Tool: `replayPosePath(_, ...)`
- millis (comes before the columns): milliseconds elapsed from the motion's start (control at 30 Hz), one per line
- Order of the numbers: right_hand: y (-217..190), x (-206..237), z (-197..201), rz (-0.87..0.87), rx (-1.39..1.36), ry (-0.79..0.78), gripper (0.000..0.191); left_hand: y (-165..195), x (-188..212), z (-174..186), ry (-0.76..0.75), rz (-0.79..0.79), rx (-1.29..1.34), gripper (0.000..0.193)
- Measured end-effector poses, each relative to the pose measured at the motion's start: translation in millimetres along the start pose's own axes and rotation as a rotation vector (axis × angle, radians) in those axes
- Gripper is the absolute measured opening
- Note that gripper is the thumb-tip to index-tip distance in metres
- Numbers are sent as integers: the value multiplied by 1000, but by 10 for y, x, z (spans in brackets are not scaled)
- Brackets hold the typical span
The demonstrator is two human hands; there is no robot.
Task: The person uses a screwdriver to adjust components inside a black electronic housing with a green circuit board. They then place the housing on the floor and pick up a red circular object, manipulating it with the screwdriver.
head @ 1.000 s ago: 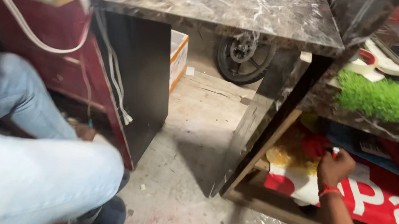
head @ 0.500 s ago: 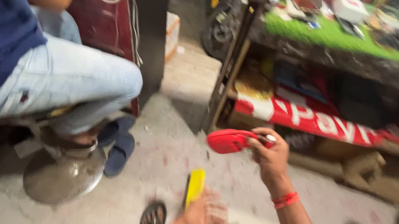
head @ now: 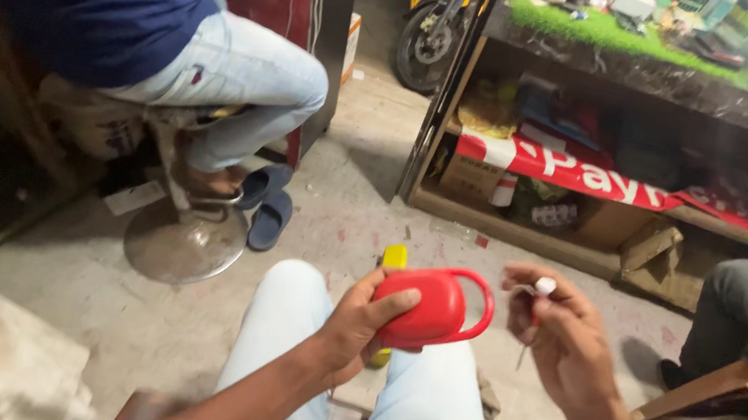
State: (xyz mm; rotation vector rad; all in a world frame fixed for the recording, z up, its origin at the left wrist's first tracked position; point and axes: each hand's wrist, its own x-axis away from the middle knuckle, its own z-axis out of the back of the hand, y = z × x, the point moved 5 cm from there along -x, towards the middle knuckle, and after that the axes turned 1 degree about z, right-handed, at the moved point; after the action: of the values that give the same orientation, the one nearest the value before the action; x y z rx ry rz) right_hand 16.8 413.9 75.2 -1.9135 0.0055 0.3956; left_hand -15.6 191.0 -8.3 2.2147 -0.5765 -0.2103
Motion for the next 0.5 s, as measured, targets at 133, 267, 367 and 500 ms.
replayPosePath(133, -308, 266, -439, 201, 102, 29, 34, 114, 471, -133, 65, -69, -41, 57)
replayPosePath(267, -377, 592, -750, 259, 182, 120, 24, 55, 980, -88, 160, -47, 53, 50)
replayPosePath(367, -240, 833, -870, 302, 91, 115, 21, -98, 1257, -22, 169, -18, 117, 49)
replayPosePath(500, 50, 974, -799, 405, 31, 127, 17, -346, 1273, 45, 143, -5, 93, 46)
